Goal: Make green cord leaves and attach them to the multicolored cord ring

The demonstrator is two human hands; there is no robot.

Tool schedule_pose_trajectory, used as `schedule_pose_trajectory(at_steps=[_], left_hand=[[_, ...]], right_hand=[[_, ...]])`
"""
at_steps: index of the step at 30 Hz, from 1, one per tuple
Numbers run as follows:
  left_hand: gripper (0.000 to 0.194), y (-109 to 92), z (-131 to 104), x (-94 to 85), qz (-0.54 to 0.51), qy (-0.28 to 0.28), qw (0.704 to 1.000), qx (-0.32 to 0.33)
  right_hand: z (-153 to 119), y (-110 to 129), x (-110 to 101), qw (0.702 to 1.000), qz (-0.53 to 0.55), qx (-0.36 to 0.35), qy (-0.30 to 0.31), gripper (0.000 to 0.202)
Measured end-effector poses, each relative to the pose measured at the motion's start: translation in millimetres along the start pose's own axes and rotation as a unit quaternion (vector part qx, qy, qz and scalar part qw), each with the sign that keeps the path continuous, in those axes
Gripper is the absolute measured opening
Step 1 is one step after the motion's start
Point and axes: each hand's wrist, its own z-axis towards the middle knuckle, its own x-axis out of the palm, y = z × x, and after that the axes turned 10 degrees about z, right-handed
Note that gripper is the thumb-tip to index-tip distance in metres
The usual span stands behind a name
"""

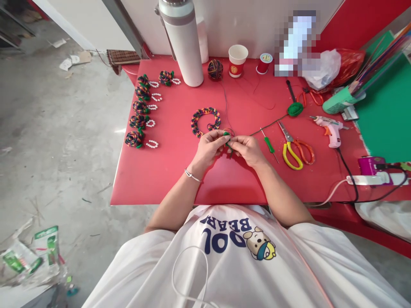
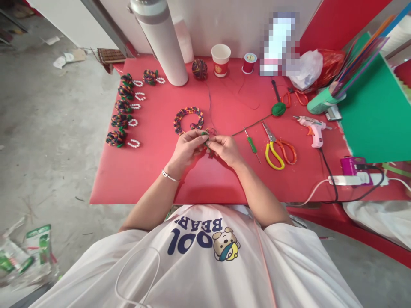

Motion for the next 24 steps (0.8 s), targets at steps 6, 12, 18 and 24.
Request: schedule_pose_trajectory(at_steps=[6,12,18,24], left_hand=[[0.043,2,2,-0.1,-0.011,-0.041,0.999,0.007],[0.043,3,6,-2.8,-0.018,-0.055,0.998,0.021],[0.030,-3,8,-6.4,-0.096,-0.048,0.994,-0.006],[0.024,-3,8,-6.9,-0.104,-0.052,0.993,-0.004]], right_hand=[[-3,10,3,0.997,0.034,0.063,0.035,0.047],[-6,16,2,0.998,-0.008,0.038,0.046,0.049],[-2,16,-4,0.998,-0.001,-0.003,-0.055,0.044],[-1,14,-12,0.992,-0.057,-0.090,-0.063,0.026]])
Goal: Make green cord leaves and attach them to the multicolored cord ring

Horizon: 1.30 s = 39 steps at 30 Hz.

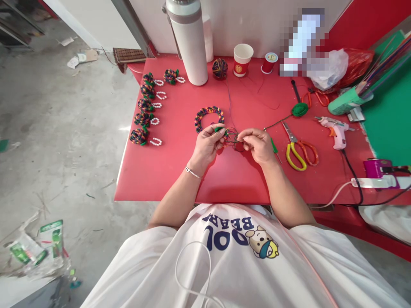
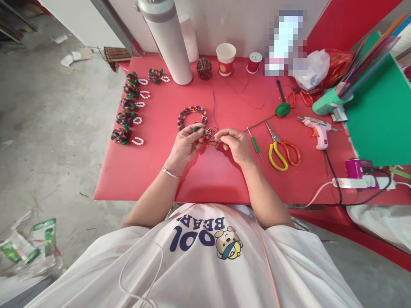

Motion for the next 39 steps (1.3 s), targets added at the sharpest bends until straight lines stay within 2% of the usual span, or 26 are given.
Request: schedule_pose_trajectory(at_steps=[2,4,6,10,13,18,24,29,35,39], left_hand=[[0.022,1,0,0.5,0.002,-0.018,1.000,0.012],[0.024,3,0,1.1,0.002,-0.015,1.000,0.022],[0.026,6,0,2.0,0.005,0.007,1.000,0.028],[0.035,17,-2,3.7,0.038,0.061,0.997,0.013],[0.038,22,-2,4.1,0.052,0.080,0.995,0.005],[0.033,22,-2,3.1,0.049,0.071,0.996,0.000],[0.035,21,0,2.2,0.026,0.056,0.998,0.002],[0.037,20,2,2.7,-0.005,0.048,0.999,0.005],[0.040,17,1,2.7,-0.028,0.045,0.999,0.011],[0.040,14,-1,2.4,-0.009,0.055,0.998,-0.001]], right_hand=[[-3,-1,0,0.989,-0.121,-0.088,0.001,0.026],[-5,-3,3,0.954,-0.241,-0.174,-0.028,0.026],[-5,-5,7,0.936,-0.279,-0.205,-0.060,0.031],[0,-11,11,0.977,-0.125,-0.143,-0.097,0.042],[6,-15,7,0.987,-0.020,-0.097,-0.130,0.043],[15,-20,-9,0.986,0.088,-0.052,-0.131,0.041],[21,-14,-23,0.952,0.264,-0.008,-0.152,0.030],[20,-4,-23,0.939,0.317,0.037,-0.129,0.027],[9,4,-4,0.955,0.273,0.102,-0.055,0.041],[7,6,0,0.961,0.253,0.097,-0.054,0.048]])
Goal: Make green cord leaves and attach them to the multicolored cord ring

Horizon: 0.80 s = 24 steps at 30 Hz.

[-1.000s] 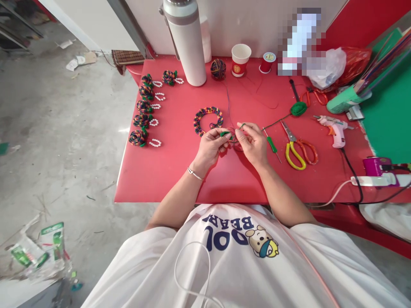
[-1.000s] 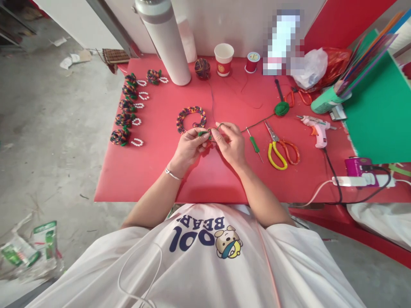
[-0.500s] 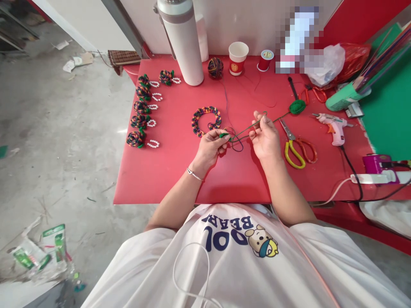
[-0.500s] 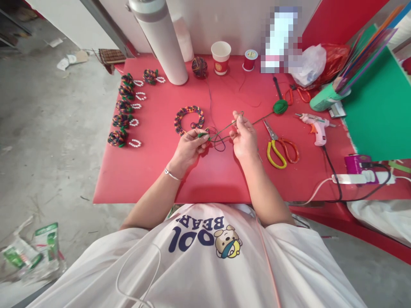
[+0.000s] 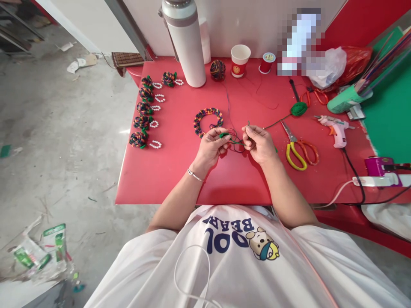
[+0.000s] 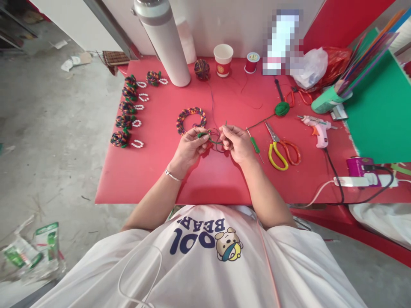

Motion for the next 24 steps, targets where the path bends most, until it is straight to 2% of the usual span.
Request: schedule_pose_trajectory(at_steps=[3,6,10,15,24], left_hand=[[0.037,0,-1,0.0,0.017,-0.002,1.000,-0.010],[0.034,3,0,-0.3,0.033,-0.005,0.999,0.002],[0.035,7,1,1.1,0.053,-0.024,0.998,0.032],[0.038,10,0,5.6,0.076,-0.058,0.994,0.052],[0.043,7,0,3.1,0.071,-0.071,0.994,0.049]], right_hand=[[1,1,-1,1.000,-0.018,-0.022,-0.008,0.048],[1,-3,-2,0.996,-0.085,-0.037,-0.006,0.046],[-4,-12,1,0.977,-0.206,-0.044,0.023,0.047],[-12,-14,5,0.949,-0.306,-0.046,0.063,0.047],[-14,-7,6,0.917,-0.387,-0.073,0.072,0.038]])
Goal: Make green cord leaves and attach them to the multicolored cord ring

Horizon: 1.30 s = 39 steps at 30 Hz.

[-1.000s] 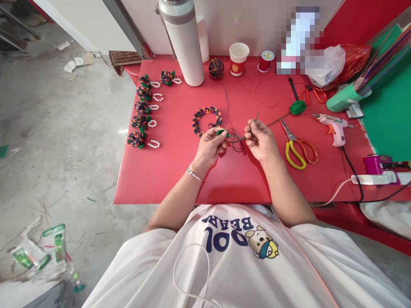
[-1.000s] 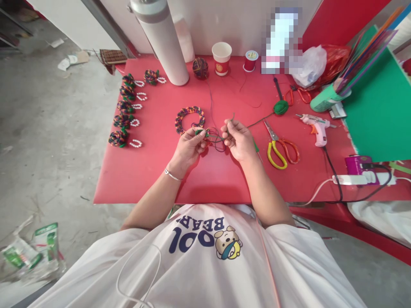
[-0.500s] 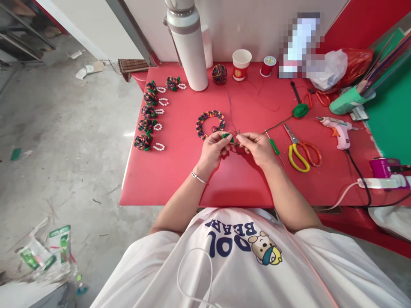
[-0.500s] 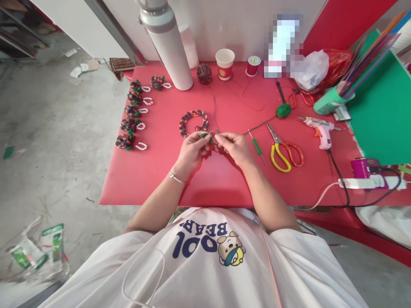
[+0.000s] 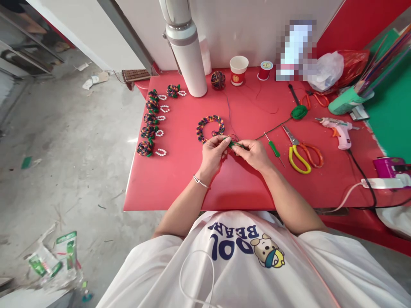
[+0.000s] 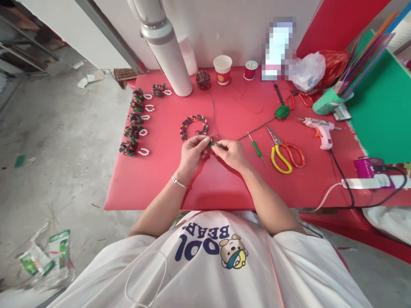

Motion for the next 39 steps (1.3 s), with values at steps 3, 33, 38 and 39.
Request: schedule_pose_trajectory(at_steps=[3,33,38,39], left_hand=[[0.046,-4,2,-3.7,-0.004,-0.022,1.000,-0.015],[0.027,-5,4,-6.1,-0.092,0.081,0.990,-0.076],[0.015,-9,3,-5.6,-0.093,0.042,0.990,-0.095],[0.014,-11,3,-5.6,-0.090,0.046,0.990,-0.096]], right_hand=[[-1,1,1,1.000,-0.011,-0.010,0.005,0.034],[7,-13,6,0.982,0.183,0.025,-0.051,0.051],[10,-18,3,0.980,0.160,0.010,-0.117,0.053],[10,-17,3,0.979,0.164,0.013,-0.120,0.053]])
